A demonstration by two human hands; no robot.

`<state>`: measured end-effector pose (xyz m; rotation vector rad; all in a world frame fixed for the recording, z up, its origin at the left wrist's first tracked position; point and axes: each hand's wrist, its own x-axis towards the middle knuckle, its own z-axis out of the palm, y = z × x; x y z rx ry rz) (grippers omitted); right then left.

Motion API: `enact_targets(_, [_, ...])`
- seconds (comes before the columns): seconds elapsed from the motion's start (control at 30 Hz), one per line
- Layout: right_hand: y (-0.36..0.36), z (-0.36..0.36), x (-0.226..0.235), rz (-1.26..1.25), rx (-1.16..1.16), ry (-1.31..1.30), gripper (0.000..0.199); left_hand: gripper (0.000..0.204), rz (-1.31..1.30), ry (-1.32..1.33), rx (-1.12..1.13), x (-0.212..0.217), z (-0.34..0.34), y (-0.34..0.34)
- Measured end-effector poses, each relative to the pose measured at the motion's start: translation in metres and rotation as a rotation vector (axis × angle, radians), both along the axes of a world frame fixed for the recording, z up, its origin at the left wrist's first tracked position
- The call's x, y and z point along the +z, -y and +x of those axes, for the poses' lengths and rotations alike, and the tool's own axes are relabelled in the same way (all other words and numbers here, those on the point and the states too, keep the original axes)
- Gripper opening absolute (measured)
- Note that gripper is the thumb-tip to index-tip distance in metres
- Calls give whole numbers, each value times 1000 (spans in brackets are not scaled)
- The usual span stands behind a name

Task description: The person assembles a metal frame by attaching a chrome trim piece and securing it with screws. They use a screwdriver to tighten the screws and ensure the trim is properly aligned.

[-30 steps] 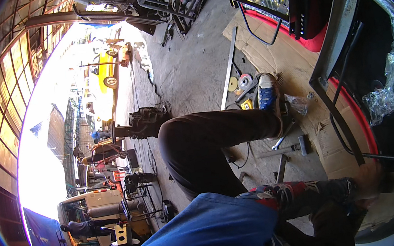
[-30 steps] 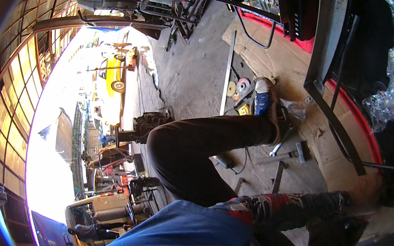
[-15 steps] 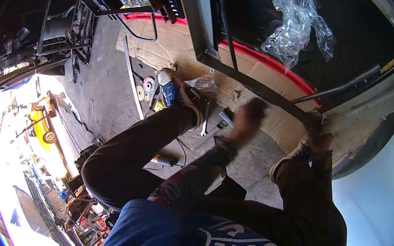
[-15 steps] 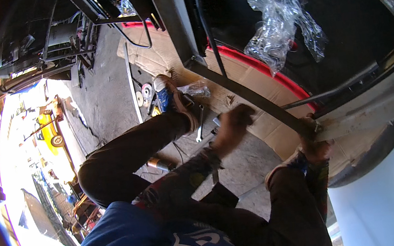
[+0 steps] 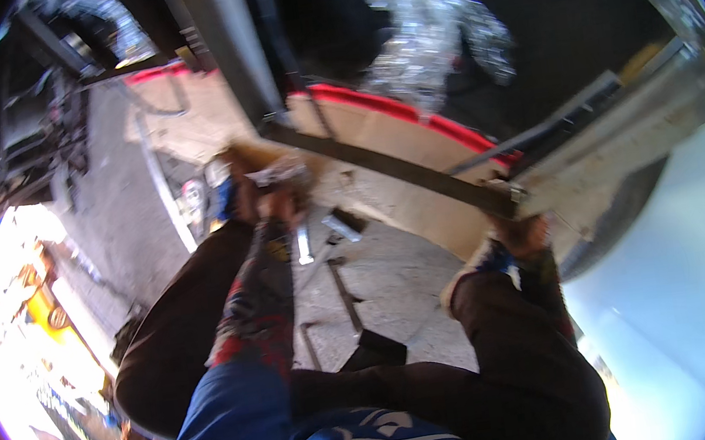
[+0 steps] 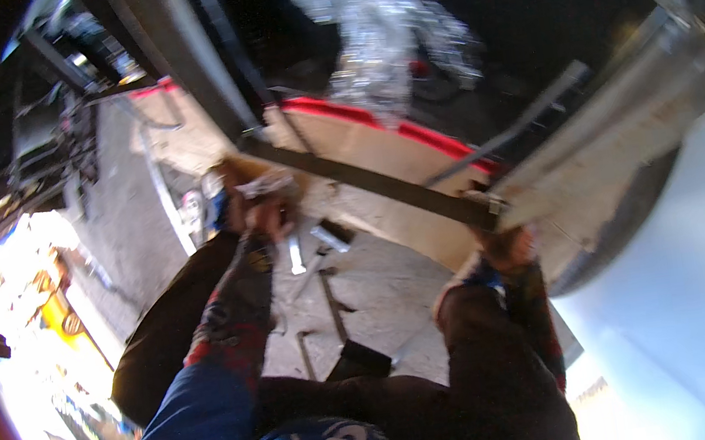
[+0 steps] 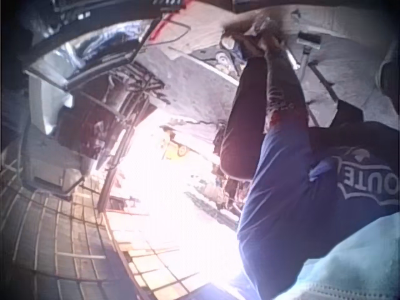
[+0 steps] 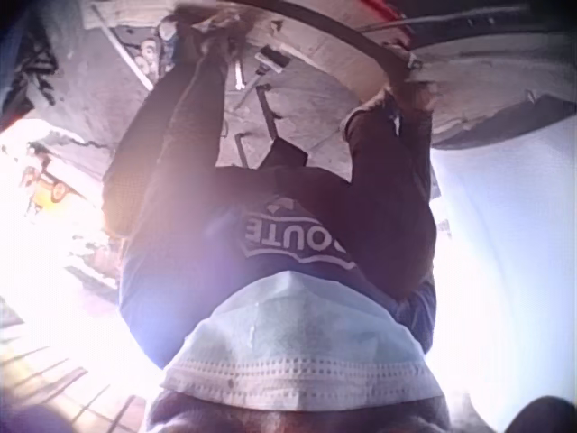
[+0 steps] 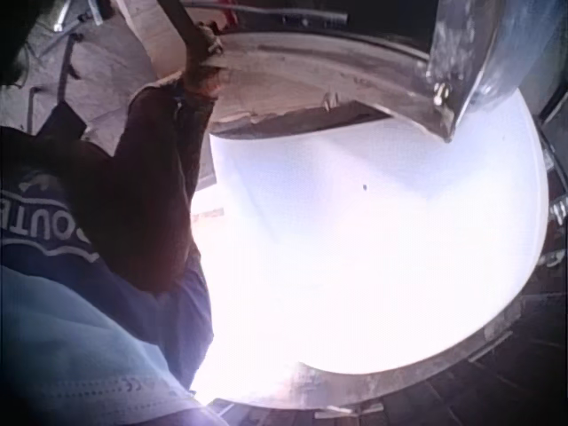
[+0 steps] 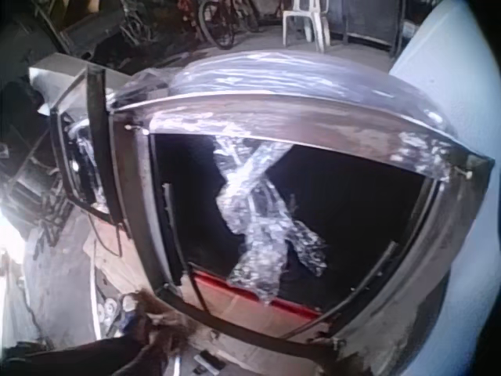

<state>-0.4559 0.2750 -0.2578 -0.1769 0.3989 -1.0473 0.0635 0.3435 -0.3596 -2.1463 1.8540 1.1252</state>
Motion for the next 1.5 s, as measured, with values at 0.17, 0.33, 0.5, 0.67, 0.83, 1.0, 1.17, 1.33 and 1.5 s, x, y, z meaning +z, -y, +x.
enact_targets(0.17, [6,12,20,236,-57,69,81,41,-126,-254,918,-19,2,-11])
enact_targets(0.33, [12,15,16,214,-111,134,76,38,-172,48,420,37,-33,-58])
enact_targets(0.5, [6,14,4,303,-130,180,70,22,-22,-371,847,106,-54,-75])
enact_targets(0.67, [4,13,0,314,-123,241,61,9,-53,-338,805,182,-110,-53])
enact_targets(0.83, [15,20,9,197,-167,356,61,12,206,-697,827,271,-170,-46])
enact_targets(1.0, [16,20,20,290,-150,284,66,30,357,-1126,1169,247,-205,-46])
enact_targets(1.17, [12,17,16,343,-111,328,67,37,474,-1160,1200,205,-221,-60])
enact_targets(1.33, [11,19,15,275,-105,329,68,24,476,-617,536,202,-219,-51])
enact_targets(1.5, [12,19,24,358,-92,305,67,33,469,-528,110,199,-226,-35])
